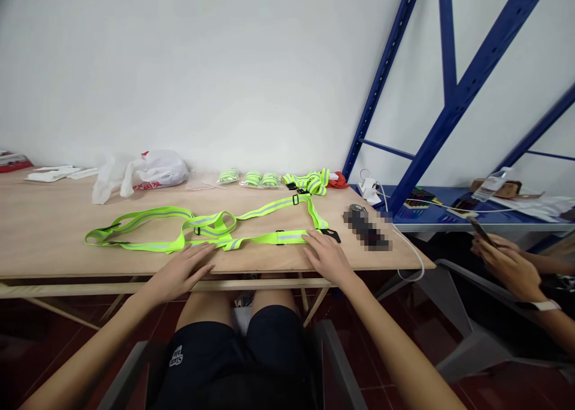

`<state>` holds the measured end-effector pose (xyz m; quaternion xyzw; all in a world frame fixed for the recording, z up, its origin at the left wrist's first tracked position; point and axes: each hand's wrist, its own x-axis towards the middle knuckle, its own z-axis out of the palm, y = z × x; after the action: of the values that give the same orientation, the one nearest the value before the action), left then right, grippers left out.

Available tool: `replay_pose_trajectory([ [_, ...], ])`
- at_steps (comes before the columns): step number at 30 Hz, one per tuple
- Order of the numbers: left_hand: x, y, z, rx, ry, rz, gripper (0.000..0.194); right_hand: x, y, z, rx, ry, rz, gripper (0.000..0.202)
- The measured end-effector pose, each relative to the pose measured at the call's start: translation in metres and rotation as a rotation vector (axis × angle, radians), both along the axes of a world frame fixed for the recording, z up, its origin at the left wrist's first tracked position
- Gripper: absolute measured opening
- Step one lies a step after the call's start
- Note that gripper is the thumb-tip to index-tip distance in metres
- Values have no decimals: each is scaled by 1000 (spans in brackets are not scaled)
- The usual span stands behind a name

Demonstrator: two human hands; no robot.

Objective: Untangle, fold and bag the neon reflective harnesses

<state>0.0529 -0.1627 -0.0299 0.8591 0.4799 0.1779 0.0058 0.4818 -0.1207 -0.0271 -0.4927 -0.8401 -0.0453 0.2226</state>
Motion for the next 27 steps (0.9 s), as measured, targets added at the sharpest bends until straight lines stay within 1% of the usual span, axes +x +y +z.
replay_pose_trajectory([
  [5,8,0,5,5,-25,13,51,-30,-1,1,-24,-13,104,41],
  [9,21,9,13,11,-25,65,42,-37,0,-3,-102,2,111,41],
  [13,36,21,23,-18,37,112,38,-35,-1,-3,-182,5,107,43],
  [16,45,32,30,-42,41,124,33,-34,-3,-4,-190,21,120,43],
  [18,49,38,33,-52,17,120,28,-33,-3,-4,-180,38,133,43],
  [21,51,42,32,-62,-4,108,25,-31,2,-4,-122,79,123,41],
  [24,49,40,30,-59,-5,86,25,-23,13,-1,-32,99,54,40],
  [27,47,36,26,-50,-10,72,25,-10,27,2,-7,50,-18,43],
])
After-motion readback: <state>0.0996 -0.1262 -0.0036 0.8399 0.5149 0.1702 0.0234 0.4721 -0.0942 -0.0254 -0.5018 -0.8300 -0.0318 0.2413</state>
